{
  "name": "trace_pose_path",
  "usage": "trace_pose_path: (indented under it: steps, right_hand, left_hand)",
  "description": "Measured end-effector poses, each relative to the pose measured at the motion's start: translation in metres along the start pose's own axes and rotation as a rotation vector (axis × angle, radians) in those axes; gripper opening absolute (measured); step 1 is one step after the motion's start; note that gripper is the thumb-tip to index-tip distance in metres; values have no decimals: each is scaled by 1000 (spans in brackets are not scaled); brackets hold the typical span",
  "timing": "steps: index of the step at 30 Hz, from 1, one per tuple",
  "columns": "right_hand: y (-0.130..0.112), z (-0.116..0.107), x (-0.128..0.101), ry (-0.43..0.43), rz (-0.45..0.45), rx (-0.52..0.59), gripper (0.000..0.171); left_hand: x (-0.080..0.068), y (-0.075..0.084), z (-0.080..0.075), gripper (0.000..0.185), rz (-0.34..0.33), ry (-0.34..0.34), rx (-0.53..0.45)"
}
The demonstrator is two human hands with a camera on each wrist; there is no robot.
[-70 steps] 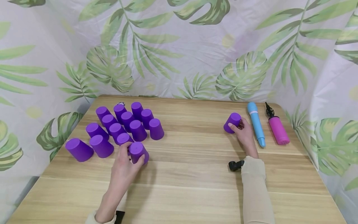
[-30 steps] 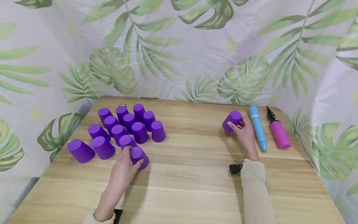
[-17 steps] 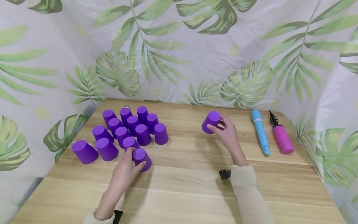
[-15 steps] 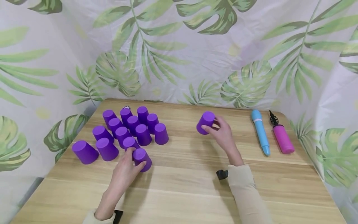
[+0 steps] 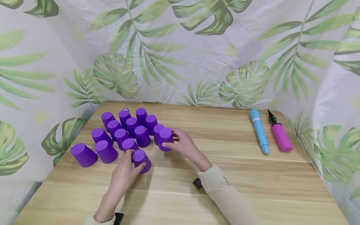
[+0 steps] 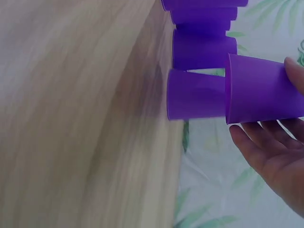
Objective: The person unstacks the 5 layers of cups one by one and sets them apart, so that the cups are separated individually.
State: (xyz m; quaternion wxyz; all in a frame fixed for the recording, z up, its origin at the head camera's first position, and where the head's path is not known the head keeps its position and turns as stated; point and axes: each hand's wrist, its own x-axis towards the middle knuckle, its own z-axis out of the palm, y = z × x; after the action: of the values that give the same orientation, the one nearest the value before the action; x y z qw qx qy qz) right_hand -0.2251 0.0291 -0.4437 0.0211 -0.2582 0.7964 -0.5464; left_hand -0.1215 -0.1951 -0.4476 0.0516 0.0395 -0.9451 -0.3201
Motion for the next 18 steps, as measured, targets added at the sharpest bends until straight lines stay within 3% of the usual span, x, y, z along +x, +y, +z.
trace_pose_path:
  steps: [9, 18]
  right_hand:
    - [9, 35, 7, -98, 22, -95, 59]
    - [11, 53, 13, -119, -89, -194, 54]
  left_hand:
    - [-1, -3, 2, 57, -3, 8, 13]
    - [-1, -2, 1, 57, 3, 19, 22]
